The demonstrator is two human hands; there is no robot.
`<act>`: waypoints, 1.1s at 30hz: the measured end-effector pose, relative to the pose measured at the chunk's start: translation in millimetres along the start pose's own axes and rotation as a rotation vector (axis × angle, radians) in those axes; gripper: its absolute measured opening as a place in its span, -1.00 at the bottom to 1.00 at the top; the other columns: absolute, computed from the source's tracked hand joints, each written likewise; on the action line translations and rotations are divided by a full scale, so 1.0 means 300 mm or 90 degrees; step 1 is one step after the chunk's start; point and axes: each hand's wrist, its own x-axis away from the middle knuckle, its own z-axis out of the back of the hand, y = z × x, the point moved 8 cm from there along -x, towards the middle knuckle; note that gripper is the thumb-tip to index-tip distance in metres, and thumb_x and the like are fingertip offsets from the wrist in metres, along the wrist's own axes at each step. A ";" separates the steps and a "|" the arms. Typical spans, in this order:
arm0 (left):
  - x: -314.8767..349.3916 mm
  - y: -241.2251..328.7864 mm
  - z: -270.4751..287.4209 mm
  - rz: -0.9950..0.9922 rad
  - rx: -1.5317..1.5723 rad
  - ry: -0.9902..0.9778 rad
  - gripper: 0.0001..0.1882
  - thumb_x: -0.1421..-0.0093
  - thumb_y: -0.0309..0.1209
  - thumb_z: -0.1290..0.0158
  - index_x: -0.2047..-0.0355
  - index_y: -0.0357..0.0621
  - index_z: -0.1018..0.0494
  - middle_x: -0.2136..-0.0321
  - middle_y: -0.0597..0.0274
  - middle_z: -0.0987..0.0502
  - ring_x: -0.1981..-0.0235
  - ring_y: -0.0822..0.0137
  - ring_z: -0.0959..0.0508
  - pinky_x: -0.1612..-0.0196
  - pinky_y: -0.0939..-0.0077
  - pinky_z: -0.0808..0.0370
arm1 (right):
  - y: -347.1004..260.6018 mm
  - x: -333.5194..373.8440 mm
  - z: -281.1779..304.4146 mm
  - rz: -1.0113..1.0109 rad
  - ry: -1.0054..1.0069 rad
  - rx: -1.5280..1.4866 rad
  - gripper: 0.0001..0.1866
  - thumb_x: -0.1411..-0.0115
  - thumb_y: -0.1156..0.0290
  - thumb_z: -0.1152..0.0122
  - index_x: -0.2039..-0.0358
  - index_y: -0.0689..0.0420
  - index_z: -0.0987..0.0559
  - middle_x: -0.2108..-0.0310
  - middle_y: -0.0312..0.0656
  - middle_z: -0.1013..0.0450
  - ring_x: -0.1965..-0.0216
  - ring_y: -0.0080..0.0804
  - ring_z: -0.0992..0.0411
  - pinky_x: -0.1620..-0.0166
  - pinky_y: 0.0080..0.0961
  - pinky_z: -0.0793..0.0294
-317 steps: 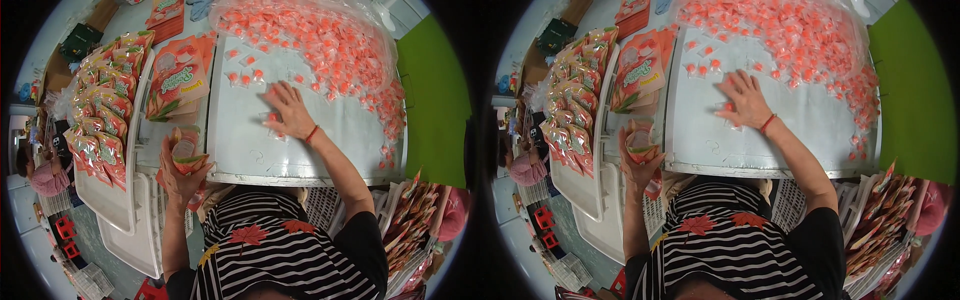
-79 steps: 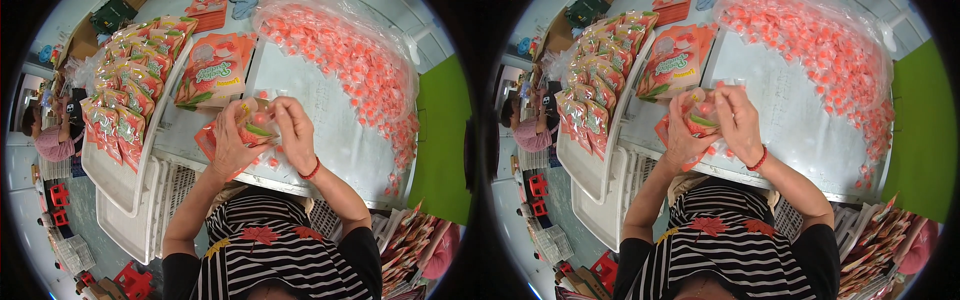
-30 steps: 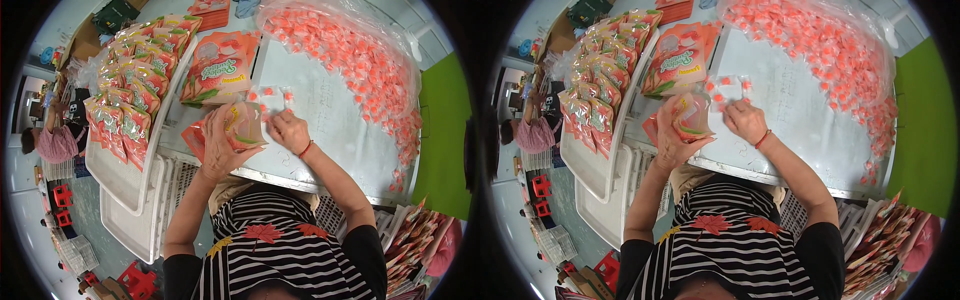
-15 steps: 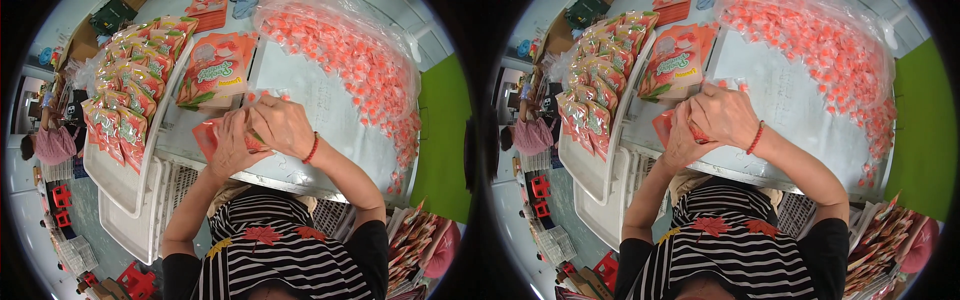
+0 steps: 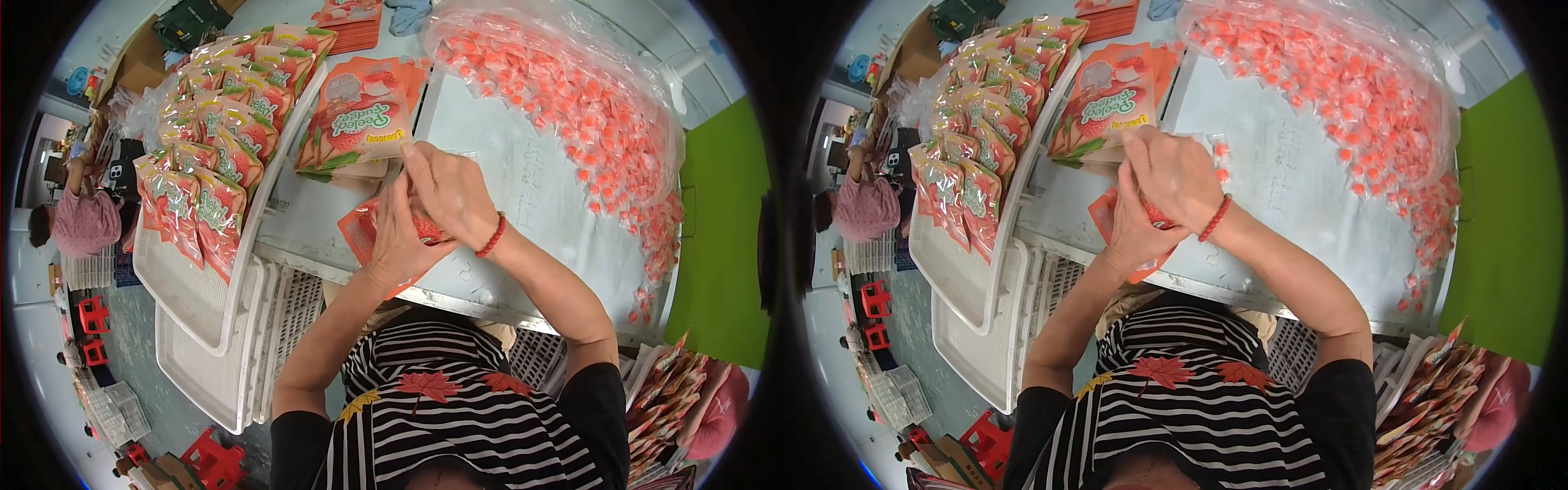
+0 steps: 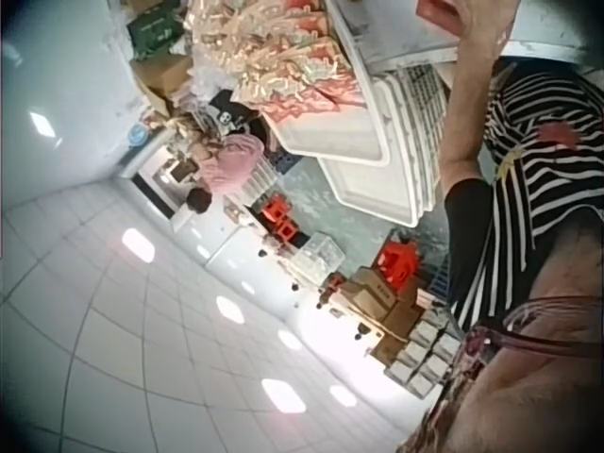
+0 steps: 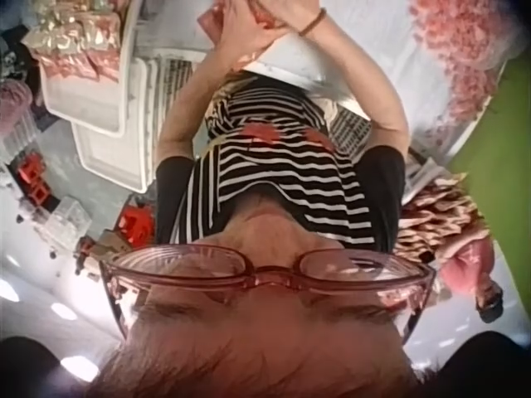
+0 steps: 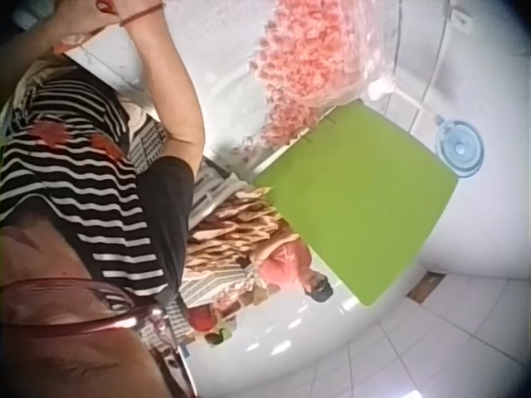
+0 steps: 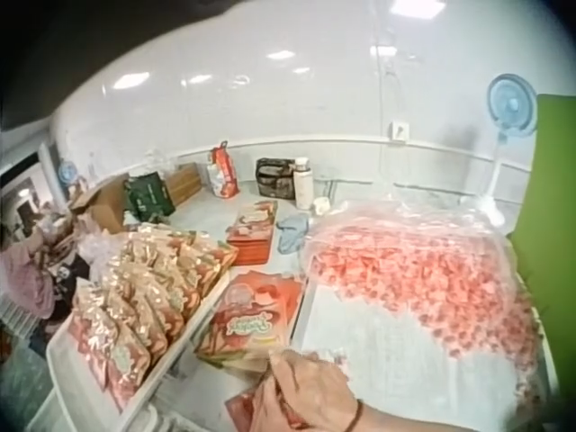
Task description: Manually fill branded plastic bags with small individual candies and stack them for shipment.
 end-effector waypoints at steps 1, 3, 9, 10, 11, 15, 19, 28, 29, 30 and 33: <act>0.002 -0.005 -0.002 0.015 -0.033 -0.002 0.23 0.28 -0.21 -0.44 -0.23 -0.35 0.16 -0.14 -0.18 -0.12 -0.15 -0.09 -0.18 -0.15 0.07 -0.17 | -0.004 -0.002 -0.004 0.005 0.003 0.031 -0.62 -0.32 0.18 0.17 0.41 0.23 -0.45 0.62 -0.02 -0.42 0.55 -0.05 -0.44 0.46 -0.26 -0.41; -0.008 -0.005 0.004 0.013 -0.021 0.004 0.22 0.28 -0.21 -0.44 -0.22 -0.34 0.15 -0.12 -0.18 -0.12 -0.13 -0.09 -0.19 -0.14 0.06 -0.18 | 0.059 -0.020 -0.003 -0.058 -0.028 -0.131 -0.58 -0.35 0.15 0.20 0.41 0.25 -0.46 0.61 -0.09 -0.42 0.54 -0.24 -0.43 0.43 -0.37 -0.39; -0.017 -0.003 0.019 -0.012 -0.021 0.013 0.26 0.33 -0.33 -0.47 -0.21 -0.32 0.21 -0.13 -0.19 -0.16 -0.17 -0.03 -0.23 -0.19 0.13 -0.20 | 0.058 0.035 -0.006 -0.030 -0.076 -0.218 -0.56 -0.39 0.17 0.29 0.33 0.25 -0.47 0.49 -0.28 -0.43 0.44 -0.54 -0.38 0.34 -0.53 -0.35; -0.013 -0.019 0.033 0.004 0.015 0.033 0.27 0.35 -0.35 -0.48 -0.21 -0.31 0.21 -0.12 -0.15 -0.17 -0.15 0.00 -0.25 -0.17 0.17 -0.22 | 0.063 0.041 0.019 -0.055 -0.023 -0.304 -0.57 -0.39 0.18 0.28 0.33 0.25 -0.47 0.49 -0.28 -0.43 0.42 -0.54 -0.36 0.30 -0.55 -0.35; -0.010 -0.034 0.048 0.021 0.052 0.053 0.28 0.36 -0.37 -0.48 -0.21 -0.30 0.22 -0.11 -0.11 -0.19 -0.13 0.03 -0.27 -0.15 0.21 -0.24 | 0.072 0.045 0.048 -0.080 0.031 -0.390 -0.58 -0.39 0.18 0.27 0.32 0.25 -0.47 0.48 -0.28 -0.42 0.41 -0.55 -0.35 0.27 -0.56 -0.35; -0.003 0.046 0.189 -0.108 0.058 0.185 0.34 0.37 -0.44 -0.49 -0.27 -0.19 0.27 -0.06 -0.04 -0.21 -0.09 0.09 -0.30 -0.08 0.24 -0.32 | 0.204 0.059 0.213 -0.041 0.226 -0.233 -0.65 -0.38 0.25 0.18 0.26 0.27 -0.48 0.39 -0.25 -0.45 0.30 -0.57 -0.36 0.10 -0.57 -0.33; 0.070 -0.008 0.355 0.031 0.096 0.275 0.42 0.25 -0.55 -0.42 -0.31 0.00 0.53 -0.02 -0.11 -0.24 0.04 0.15 -0.43 0.13 0.25 -0.46 | 0.339 0.109 0.099 0.098 0.122 0.210 -0.65 -0.22 0.20 -0.08 0.12 0.20 -0.51 0.12 0.01 -0.42 0.02 -0.15 -0.34 -0.05 -0.29 -0.27; 0.151 -0.011 0.466 0.078 -0.017 0.338 0.27 0.14 -0.74 -0.23 -0.32 -0.03 0.50 -0.12 -0.01 -0.14 0.52 0.40 -0.49 0.52 0.58 -0.45 | 0.220 0.045 -0.172 0.122 0.109 0.430 -0.45 0.04 0.01 -0.24 0.14 0.16 -0.50 0.05 0.00 -0.32 -0.02 -0.03 -0.21 0.03 0.02 -0.15; 0.151 0.007 0.456 0.018 -0.183 0.320 0.26 0.13 -0.74 -0.23 -0.32 -0.04 0.49 -0.13 -0.03 -0.13 0.50 0.42 -0.49 0.55 0.59 -0.42 | 0.216 0.034 -0.200 0.123 0.110 0.432 -0.45 0.04 0.01 -0.24 0.14 0.16 -0.50 0.05 0.00 -0.32 -0.02 -0.03 -0.21 0.03 0.02 -0.15; 0.165 -0.008 0.451 0.017 -0.183 0.322 0.26 0.13 -0.74 -0.23 -0.32 -0.04 0.49 -0.13 -0.03 -0.13 0.50 0.42 -0.49 0.55 0.59 -0.42 | 0.235 0.014 -0.223 0.080 0.100 0.429 -0.46 0.05 0.05 -0.24 0.14 0.18 -0.49 0.07 0.00 -0.32 0.00 -0.04 -0.22 0.02 0.02 -0.14; 0.184 -0.084 0.444 0.145 0.011 0.332 0.27 0.15 -0.67 -0.28 -0.32 -0.09 0.47 -0.19 -0.08 -0.09 0.18 0.31 -0.49 0.33 0.52 -0.52 | 0.288 -0.023 -0.248 0.010 0.107 0.405 -0.50 0.08 0.21 -0.25 0.15 0.22 -0.46 0.11 -0.04 -0.32 0.05 -0.10 -0.24 0.00 -0.04 -0.14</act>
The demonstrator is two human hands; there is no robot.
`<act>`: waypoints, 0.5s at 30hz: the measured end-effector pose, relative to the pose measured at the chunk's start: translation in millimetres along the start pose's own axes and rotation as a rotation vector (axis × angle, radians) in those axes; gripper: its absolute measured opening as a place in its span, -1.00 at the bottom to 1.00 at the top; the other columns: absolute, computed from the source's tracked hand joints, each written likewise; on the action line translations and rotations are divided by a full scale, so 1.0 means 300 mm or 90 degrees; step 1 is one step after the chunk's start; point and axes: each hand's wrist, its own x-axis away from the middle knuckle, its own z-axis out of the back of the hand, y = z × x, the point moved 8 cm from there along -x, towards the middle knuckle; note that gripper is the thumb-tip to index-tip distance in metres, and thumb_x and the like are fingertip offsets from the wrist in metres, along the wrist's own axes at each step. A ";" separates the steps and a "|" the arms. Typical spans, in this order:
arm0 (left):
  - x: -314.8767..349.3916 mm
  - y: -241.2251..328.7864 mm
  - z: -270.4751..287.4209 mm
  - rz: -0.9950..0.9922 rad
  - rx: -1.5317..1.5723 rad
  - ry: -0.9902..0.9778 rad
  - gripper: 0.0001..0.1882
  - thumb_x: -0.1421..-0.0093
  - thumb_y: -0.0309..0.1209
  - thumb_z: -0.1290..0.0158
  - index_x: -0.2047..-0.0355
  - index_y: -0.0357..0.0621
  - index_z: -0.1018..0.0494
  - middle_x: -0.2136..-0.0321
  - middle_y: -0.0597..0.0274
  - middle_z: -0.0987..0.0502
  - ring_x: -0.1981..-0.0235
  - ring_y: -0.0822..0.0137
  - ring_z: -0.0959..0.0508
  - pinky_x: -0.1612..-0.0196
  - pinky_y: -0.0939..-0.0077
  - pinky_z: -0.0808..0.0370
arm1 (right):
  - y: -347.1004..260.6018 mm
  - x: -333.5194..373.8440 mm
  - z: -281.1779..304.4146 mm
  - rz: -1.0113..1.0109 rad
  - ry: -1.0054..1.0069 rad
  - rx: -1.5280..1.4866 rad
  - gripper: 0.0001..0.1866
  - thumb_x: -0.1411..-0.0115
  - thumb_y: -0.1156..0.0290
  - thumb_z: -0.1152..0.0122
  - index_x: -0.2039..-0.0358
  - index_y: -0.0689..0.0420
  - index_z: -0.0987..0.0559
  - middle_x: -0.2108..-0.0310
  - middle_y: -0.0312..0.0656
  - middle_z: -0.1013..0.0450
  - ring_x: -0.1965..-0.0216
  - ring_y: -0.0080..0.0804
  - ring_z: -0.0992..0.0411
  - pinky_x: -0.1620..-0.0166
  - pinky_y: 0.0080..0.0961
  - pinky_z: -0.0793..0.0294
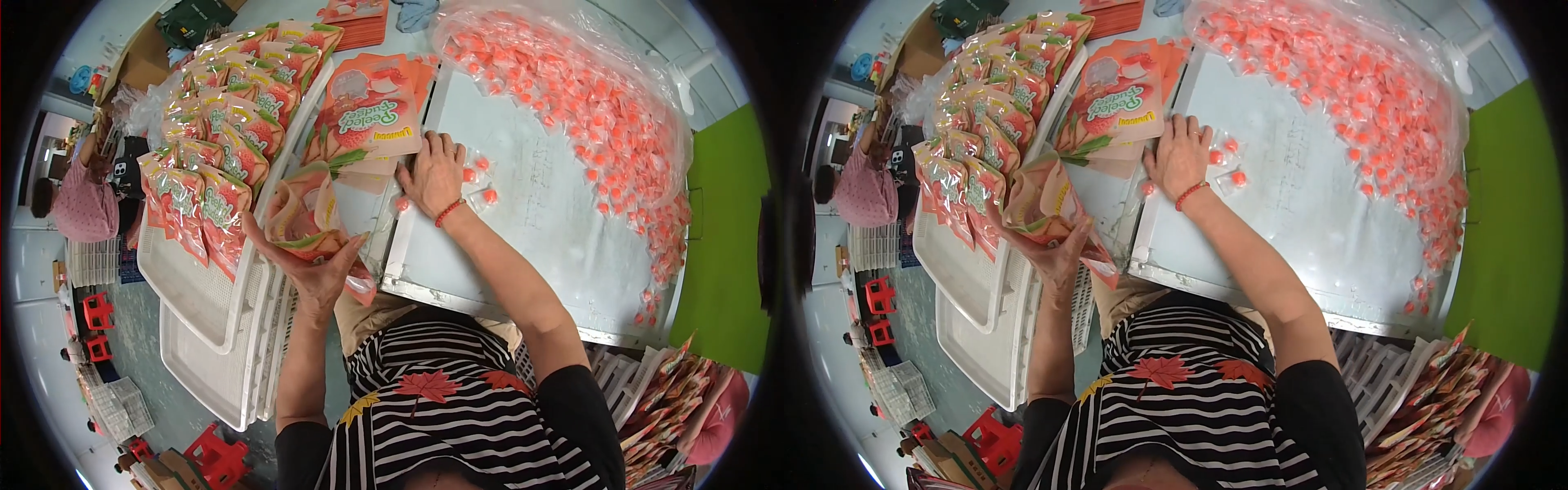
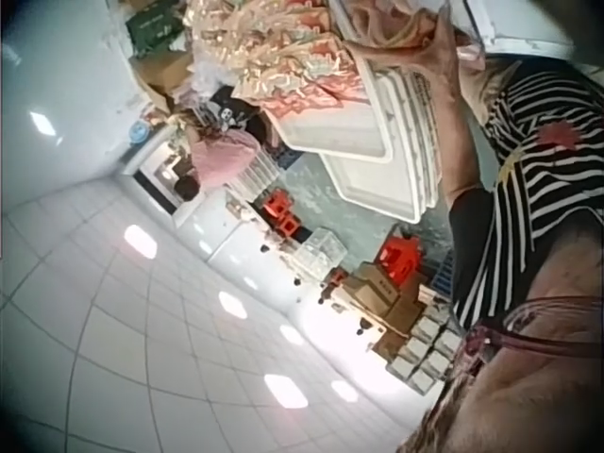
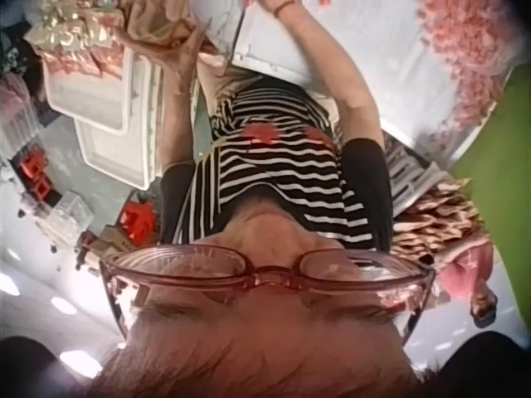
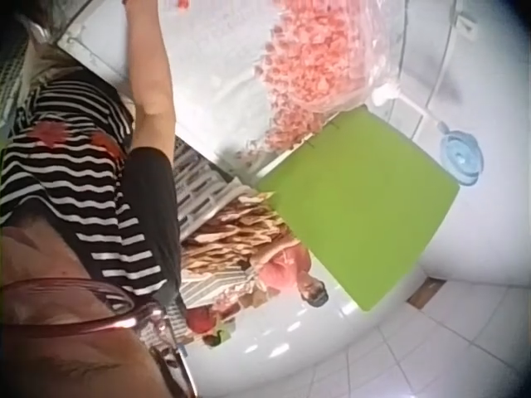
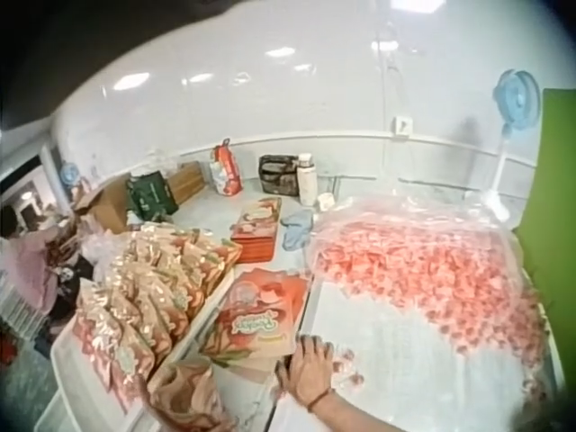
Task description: Manually fill branded plastic bags with small individual candies and stack them for shipment.
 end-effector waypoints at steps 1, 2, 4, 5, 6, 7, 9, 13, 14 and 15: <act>-0.005 0.029 -0.014 -0.017 0.071 -0.007 0.32 0.19 -0.61 -0.35 -0.32 -0.13 0.48 -0.20 -0.08 -0.05 0.11 0.30 -0.43 0.25 0.48 -0.50 | 0.006 -0.007 -0.007 0.001 0.026 -0.025 -0.53 0.08 0.24 -0.26 0.16 0.22 -0.46 0.13 -0.06 -0.34 0.06 -0.11 -0.26 0.00 -0.08 -0.15; -0.010 0.061 -0.029 -0.034 0.141 -0.014 0.38 0.23 -0.55 -0.41 -0.31 -0.17 0.49 -0.21 -0.08 -0.02 0.04 0.29 -0.38 0.18 0.45 -0.48 | 0.015 -0.014 -0.014 0.002 0.052 -0.050 -0.55 0.08 0.27 -0.26 0.17 0.22 -0.47 0.14 -0.08 -0.36 0.07 -0.13 -0.27 0.01 -0.13 -0.17; -0.001 0.006 -0.020 0.088 0.195 0.017 0.41 0.28 -0.43 -0.47 -0.31 -0.21 0.45 -0.20 -0.13 -0.03 -0.13 0.19 -0.23 -0.12 0.24 -0.29 | 0.018 -0.035 -0.031 0.018 0.069 -0.045 -0.56 0.08 0.30 -0.26 0.16 0.20 -0.47 0.16 -0.11 -0.39 0.08 -0.14 -0.30 0.01 -0.18 -0.19; -0.005 0.004 -0.010 -0.013 0.117 0.005 0.43 0.30 -0.39 -0.48 -0.31 -0.21 0.44 -0.19 -0.15 -0.04 -0.15 0.14 -0.21 -0.18 0.20 -0.19 | 0.021 -0.041 -0.034 0.031 0.085 -0.041 -0.57 0.07 0.33 -0.26 0.16 0.19 -0.47 0.19 -0.14 -0.41 0.09 -0.14 -0.32 0.01 -0.23 -0.21; -0.007 0.031 -0.009 -0.112 0.038 -0.005 0.44 0.31 -0.34 -0.49 -0.31 -0.21 0.43 -0.19 -0.16 -0.05 -0.17 0.09 -0.20 -0.24 0.16 -0.10 | 0.027 -0.046 -0.031 0.034 0.085 -0.041 -0.57 0.07 0.33 -0.26 0.16 0.19 -0.47 0.19 -0.14 -0.41 0.09 -0.14 -0.32 0.01 -0.23 -0.21; -0.007 0.022 -0.005 -0.112 0.038 -0.003 0.44 0.31 -0.34 -0.49 -0.31 -0.21 0.43 -0.19 -0.16 -0.05 -0.17 0.09 -0.20 -0.24 0.16 -0.10 | 0.037 -0.052 -0.038 0.035 0.056 -0.040 -0.58 0.07 0.32 -0.26 0.16 0.18 -0.48 0.20 -0.13 -0.42 0.10 -0.14 -0.32 0.01 -0.23 -0.21; -0.004 0.026 0.001 -0.133 0.015 -0.006 0.43 0.32 -0.33 -0.49 -0.31 -0.22 0.42 -0.17 -0.18 -0.08 -0.16 0.01 -0.23 -0.21 0.17 -0.16 | 0.039 -0.068 -0.029 0.039 0.025 -0.041 -0.58 0.07 0.32 -0.26 0.16 0.17 -0.49 0.21 -0.12 -0.43 0.11 -0.14 -0.32 0.02 -0.23 -0.22; -0.006 -0.002 0.005 -0.045 0.043 0.006 0.44 0.33 -0.34 -0.49 -0.31 -0.24 0.41 -0.16 -0.17 -0.10 -0.16 0.02 -0.22 -0.22 0.17 -0.15 | 0.039 -0.102 -0.023 0.004 -0.085 0.011 -0.62 0.07 0.30 -0.24 0.20 0.15 -0.51 0.22 -0.11 -0.42 0.10 -0.12 -0.32 -0.01 -0.21 -0.22; -0.006 0.016 0.005 -0.083 0.019 0.000 0.44 0.33 -0.34 -0.49 -0.31 -0.24 0.41 -0.16 -0.16 -0.10 -0.16 0.03 -0.22 -0.22 0.17 -0.15 | 0.036 -0.106 -0.015 0.009 -0.076 0.006 -0.64 0.07 0.30 -0.24 0.23 0.15 -0.52 0.22 -0.11 -0.43 0.09 -0.11 -0.32 -0.01 -0.20 -0.23; -0.006 0.036 -0.003 -0.123 -0.003 -0.009 0.44 0.33 -0.34 -0.50 -0.31 -0.25 0.41 -0.16 -0.16 -0.10 -0.16 0.03 -0.22 -0.22 0.18 -0.16 | 0.050 -0.107 -0.020 0.006 -0.073 0.009 -0.64 0.07 0.30 -0.24 0.23 0.15 -0.52 0.22 -0.11 -0.43 0.09 -0.11 -0.32 -0.01 -0.20 -0.23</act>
